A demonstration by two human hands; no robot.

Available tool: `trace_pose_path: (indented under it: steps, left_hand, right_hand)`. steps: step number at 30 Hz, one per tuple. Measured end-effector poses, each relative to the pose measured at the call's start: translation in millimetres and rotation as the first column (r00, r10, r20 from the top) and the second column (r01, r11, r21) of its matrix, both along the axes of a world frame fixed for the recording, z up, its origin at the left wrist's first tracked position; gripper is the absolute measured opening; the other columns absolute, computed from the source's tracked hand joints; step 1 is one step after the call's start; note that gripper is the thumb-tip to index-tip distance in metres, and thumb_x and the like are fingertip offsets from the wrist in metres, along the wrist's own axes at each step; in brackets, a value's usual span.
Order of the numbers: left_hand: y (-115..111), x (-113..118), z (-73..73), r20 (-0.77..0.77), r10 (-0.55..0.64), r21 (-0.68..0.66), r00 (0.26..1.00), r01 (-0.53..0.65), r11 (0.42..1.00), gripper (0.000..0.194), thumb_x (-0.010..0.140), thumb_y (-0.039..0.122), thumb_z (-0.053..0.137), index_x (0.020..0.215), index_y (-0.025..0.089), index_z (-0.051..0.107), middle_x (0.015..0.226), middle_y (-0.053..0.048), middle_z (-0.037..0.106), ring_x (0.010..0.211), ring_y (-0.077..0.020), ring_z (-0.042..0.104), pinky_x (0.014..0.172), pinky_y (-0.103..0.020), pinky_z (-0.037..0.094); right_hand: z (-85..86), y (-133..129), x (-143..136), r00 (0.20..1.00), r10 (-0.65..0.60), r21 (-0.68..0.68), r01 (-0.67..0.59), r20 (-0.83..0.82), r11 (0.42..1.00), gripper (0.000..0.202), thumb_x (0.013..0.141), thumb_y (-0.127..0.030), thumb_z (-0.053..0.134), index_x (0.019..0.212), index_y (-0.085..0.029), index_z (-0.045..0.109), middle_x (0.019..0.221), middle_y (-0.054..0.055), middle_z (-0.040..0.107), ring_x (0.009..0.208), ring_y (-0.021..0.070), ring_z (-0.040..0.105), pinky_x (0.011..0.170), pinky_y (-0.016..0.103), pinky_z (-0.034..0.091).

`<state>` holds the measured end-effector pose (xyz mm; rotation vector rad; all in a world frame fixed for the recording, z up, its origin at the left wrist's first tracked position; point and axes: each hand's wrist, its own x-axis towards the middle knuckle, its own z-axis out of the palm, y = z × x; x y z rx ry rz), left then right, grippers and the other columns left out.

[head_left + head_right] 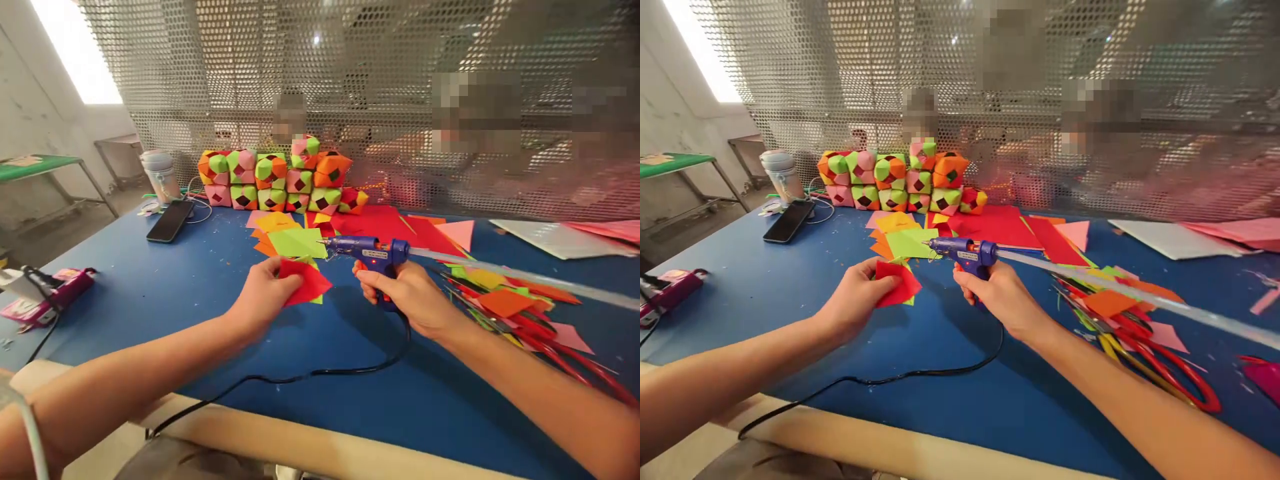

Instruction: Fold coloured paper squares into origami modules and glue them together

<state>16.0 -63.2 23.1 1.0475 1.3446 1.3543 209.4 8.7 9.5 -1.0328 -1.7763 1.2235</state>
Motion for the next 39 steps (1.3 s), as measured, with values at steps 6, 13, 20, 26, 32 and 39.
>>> trace_pose_path:
  steps: [6,13,20,26,32,39]
  left_hand:
    - [34,7,-19.1,0.106,-0.01,-0.108,0.994,0.022,0.994,0.012,0.064,0.01,0.056,0.076,0.012,0.06,0.066,-0.004,0.066,0.052,-0.0109,0.057,0.047,-0.02,0.043]
    - [53,15,-39.8,0.098,-0.001,-0.078,0.995,0.008,0.997,0.013,0.064,0.01,0.057,0.077,0.011,0.059,0.071,-0.004,0.065,0.057,-0.0091,0.057,0.052,-0.018,0.042]
    - [54,13,-53.4,0.047,0.005,-0.068,0.999,-0.002,0.998,0.009,0.064,0.012,0.053,0.072,0.015,0.058,0.059,0.002,0.059,0.048,-0.0075,0.049,0.044,-0.018,0.036]
    - [51,15,-50.4,0.0,-0.005,-0.082,1.0,0.005,0.997,0.006,0.066,0.013,0.052,0.066,0.015,0.058,0.052,0.002,0.058,0.043,-0.0074,0.045,0.04,-0.017,0.031]
    - [50,17,-48.2,-0.037,-0.007,-0.094,0.999,0.004,0.996,0.009,0.066,0.012,0.05,0.067,0.015,0.058,0.053,0.002,0.058,0.044,-0.0078,0.047,0.041,-0.017,0.034]
    - [50,16,-50.0,-0.068,-0.022,-0.1,0.997,0.015,0.995,0.008,0.066,0.013,0.051,0.068,0.015,0.059,0.051,0.002,0.057,0.043,-0.009,0.047,0.04,-0.019,0.035]
  right_hand:
    - [-5.2,-10,14,0.99,-0.009,0.106,-0.006,0.143,0.994,0.025,0.082,-0.04,0.051,0.088,-0.017,0.059,0.061,-0.001,0.055,0.056,0.0127,0.052,0.055,0.025,0.043]
    - [-15.4,-16,13,0.95,-0.091,0.311,-0.007,0.297,0.95,0.021,0.084,-0.041,0.05,0.083,-0.02,0.054,0.069,-0.001,0.058,0.058,0.0122,0.052,0.056,0.023,0.044]
    - [-22.3,-17,7,0.938,-0.085,0.512,-0.106,0.336,0.852,0.01,0.084,-0.028,0.053,0.086,-0.02,0.048,0.063,-0.004,0.054,0.051,0.0093,0.048,0.051,0.02,0.039]
    - [-28.3,-16,8,0.94,-0.124,0.602,-0.098,0.317,0.792,0.01,0.085,-0.028,0.053,0.089,-0.02,0.047,0.066,-0.003,0.054,0.054,0.0098,0.051,0.052,0.02,0.04]
    - [-31.2,-14,8,0.927,-0.167,0.622,-0.085,0.335,0.779,0.009,0.085,-0.027,0.052,0.089,-0.02,0.047,0.067,-0.002,0.057,0.053,0.0118,0.054,0.051,0.022,0.04]
    - [-28.6,-15,7,0.905,-0.169,0.6,-0.111,0.391,0.792,0.008,0.086,-0.029,0.049,0.088,-0.021,0.047,0.067,-0.001,0.059,0.052,0.0137,0.056,0.049,0.023,0.039]
